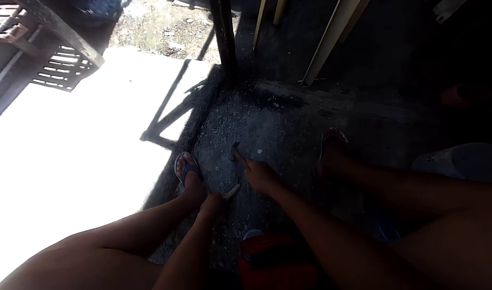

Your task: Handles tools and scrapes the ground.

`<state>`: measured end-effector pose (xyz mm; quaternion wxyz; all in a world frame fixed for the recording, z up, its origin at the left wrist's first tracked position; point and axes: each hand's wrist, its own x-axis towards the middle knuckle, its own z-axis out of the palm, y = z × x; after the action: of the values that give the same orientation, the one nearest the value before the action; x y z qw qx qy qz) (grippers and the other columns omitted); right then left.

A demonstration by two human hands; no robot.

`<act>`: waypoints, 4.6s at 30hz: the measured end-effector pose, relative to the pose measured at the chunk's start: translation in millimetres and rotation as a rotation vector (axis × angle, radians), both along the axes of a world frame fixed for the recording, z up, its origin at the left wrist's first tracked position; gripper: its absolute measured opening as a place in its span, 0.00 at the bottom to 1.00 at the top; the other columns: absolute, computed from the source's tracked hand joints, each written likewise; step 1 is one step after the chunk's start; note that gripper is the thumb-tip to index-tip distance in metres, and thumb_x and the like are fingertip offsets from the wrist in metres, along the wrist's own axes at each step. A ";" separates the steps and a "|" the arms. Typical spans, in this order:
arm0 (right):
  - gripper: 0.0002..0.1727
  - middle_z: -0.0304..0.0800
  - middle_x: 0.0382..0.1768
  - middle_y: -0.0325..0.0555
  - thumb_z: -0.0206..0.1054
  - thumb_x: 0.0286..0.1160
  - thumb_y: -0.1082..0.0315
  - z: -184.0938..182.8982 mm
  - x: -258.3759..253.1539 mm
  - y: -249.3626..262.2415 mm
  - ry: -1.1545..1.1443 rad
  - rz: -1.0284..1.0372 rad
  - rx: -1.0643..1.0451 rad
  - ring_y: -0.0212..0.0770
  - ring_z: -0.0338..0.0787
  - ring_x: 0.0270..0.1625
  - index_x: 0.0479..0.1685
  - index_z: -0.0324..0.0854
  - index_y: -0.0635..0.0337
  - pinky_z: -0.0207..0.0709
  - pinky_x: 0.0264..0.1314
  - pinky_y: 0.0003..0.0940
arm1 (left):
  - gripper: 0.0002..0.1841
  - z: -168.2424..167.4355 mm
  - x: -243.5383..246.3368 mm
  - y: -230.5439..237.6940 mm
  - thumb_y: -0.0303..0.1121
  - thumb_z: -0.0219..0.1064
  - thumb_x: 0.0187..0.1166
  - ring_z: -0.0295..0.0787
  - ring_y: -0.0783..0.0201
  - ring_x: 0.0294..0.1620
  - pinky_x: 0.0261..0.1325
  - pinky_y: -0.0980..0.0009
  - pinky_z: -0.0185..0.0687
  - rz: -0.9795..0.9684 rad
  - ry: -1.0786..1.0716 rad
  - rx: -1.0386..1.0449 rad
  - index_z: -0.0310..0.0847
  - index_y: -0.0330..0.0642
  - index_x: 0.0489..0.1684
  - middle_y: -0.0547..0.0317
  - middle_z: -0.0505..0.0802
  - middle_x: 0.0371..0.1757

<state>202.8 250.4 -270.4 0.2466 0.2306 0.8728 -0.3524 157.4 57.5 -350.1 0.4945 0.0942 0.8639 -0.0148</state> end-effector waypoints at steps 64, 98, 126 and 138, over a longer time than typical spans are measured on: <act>0.18 0.90 0.44 0.61 0.56 0.92 0.61 -61.9 5.8 58.3 -0.129 -0.354 -0.101 0.52 0.93 0.37 0.67 0.79 0.64 0.87 0.45 0.50 | 0.29 36.9 -8.3 14.9 0.56 0.47 0.93 0.92 0.47 0.53 0.57 0.44 0.85 -0.051 0.002 -0.088 0.82 0.38 0.59 0.42 0.91 0.55; 0.18 0.89 0.41 0.59 0.55 0.91 0.62 -54.0 8.7 52.1 -0.225 -0.238 -0.064 0.48 0.92 0.35 0.64 0.77 0.67 0.86 0.41 0.44 | 0.23 67.2 12.3 -27.8 0.47 0.50 0.94 0.84 0.59 0.38 0.47 0.59 0.81 -0.085 -0.227 -0.279 0.83 0.34 0.57 0.49 0.88 0.45; 0.27 0.90 0.46 0.61 0.50 0.95 0.61 -27.0 8.9 -9.7 0.088 -0.089 -0.047 0.59 0.94 0.50 0.90 0.57 0.58 0.87 0.52 0.56 | 0.24 62.7 9.0 3.7 0.43 0.50 0.94 0.85 0.38 0.71 0.71 0.36 0.76 -0.091 -0.112 -0.137 0.78 0.31 0.71 0.32 0.85 0.71; 0.29 0.91 0.45 0.62 0.48 0.96 0.60 -23.1 11.9 -14.8 0.096 -0.133 -0.013 0.60 0.94 0.49 0.93 0.54 0.58 0.87 0.52 0.57 | 0.27 48.5 2.9 10.6 0.47 0.47 0.96 0.86 0.39 0.66 0.68 0.39 0.77 -0.111 -0.129 -0.170 0.79 0.28 0.66 0.31 0.86 0.67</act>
<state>214.7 235.6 -293.5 0.1819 0.2691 0.8641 -0.3845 160.3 68.2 -301.6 0.5537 0.1002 0.8194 -0.1092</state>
